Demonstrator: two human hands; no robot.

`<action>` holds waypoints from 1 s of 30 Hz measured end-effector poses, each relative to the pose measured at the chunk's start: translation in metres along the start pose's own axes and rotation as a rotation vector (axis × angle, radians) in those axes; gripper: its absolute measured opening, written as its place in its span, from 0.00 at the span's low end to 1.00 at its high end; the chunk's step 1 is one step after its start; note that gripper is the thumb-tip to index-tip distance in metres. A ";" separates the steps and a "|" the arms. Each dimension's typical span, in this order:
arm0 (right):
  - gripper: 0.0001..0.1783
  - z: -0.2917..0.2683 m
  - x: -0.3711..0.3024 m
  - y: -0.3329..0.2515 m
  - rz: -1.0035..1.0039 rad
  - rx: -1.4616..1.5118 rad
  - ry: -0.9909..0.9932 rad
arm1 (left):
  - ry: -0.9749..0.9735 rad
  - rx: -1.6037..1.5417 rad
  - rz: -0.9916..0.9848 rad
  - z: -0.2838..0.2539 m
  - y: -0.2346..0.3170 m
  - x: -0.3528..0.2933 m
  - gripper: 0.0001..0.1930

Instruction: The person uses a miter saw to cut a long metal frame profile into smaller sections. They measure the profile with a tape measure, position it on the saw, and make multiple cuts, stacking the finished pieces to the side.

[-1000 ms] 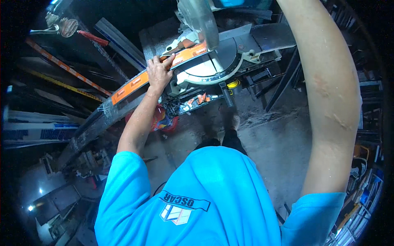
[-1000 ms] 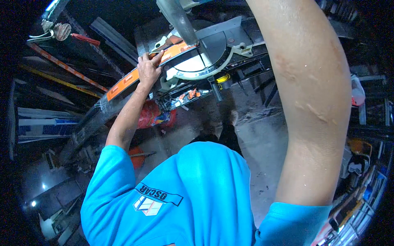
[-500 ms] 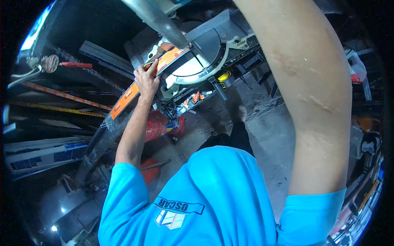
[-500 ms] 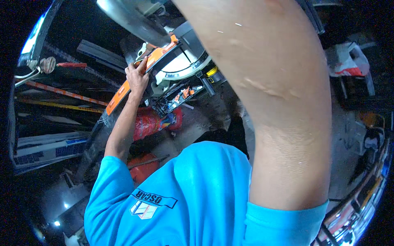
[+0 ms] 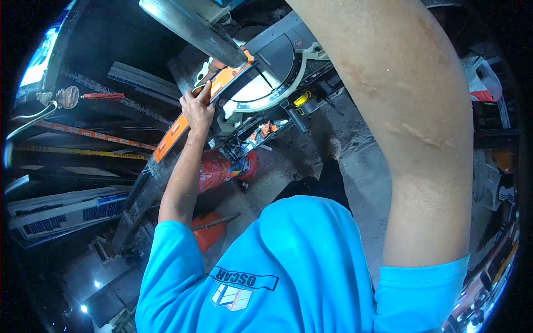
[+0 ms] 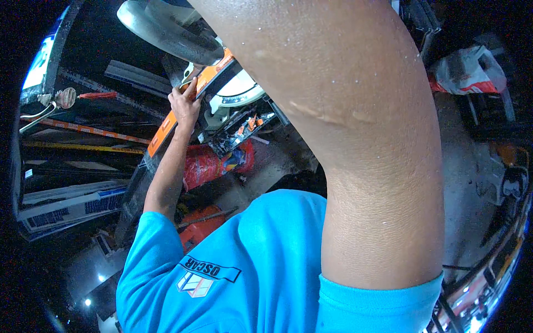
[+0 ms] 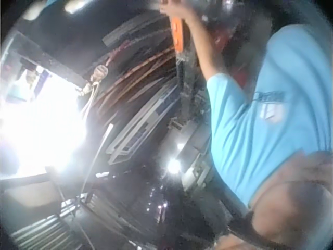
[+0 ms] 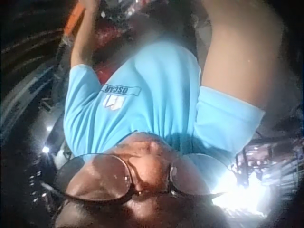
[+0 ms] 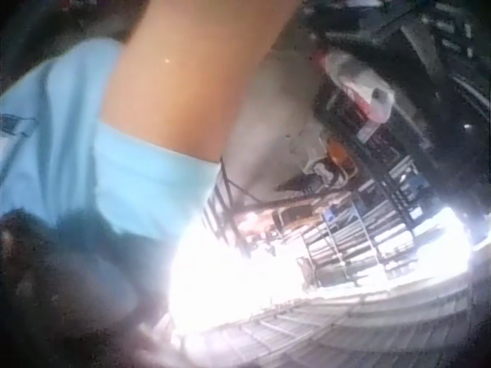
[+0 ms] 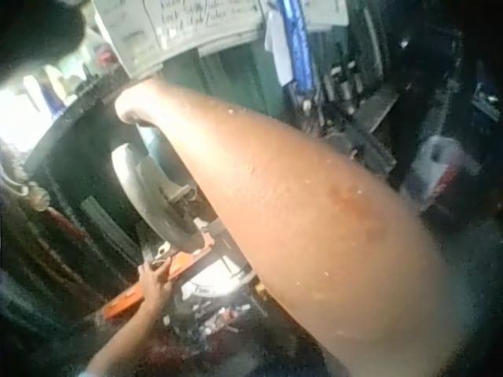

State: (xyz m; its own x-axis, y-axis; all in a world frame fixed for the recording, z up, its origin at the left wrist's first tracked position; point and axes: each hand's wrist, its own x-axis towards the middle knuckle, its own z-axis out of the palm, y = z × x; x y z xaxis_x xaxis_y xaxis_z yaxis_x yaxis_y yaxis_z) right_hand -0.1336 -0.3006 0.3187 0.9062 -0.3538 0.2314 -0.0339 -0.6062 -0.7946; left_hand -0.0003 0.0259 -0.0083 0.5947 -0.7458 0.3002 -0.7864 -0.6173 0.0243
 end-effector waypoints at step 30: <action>0.35 0.049 -0.053 -0.020 0.302 0.239 0.054 | 0.042 -0.043 -0.102 0.004 -0.004 -0.017 0.34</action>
State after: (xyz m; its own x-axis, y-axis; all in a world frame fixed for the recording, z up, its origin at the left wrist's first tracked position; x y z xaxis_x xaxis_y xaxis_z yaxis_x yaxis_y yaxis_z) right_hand -0.1601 -0.2355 0.2947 0.8467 -0.5321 -0.0091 -0.1913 -0.2884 -0.9382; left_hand -0.0069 0.0400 -0.0176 0.6654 -0.6679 0.3334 -0.7289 -0.6777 0.0972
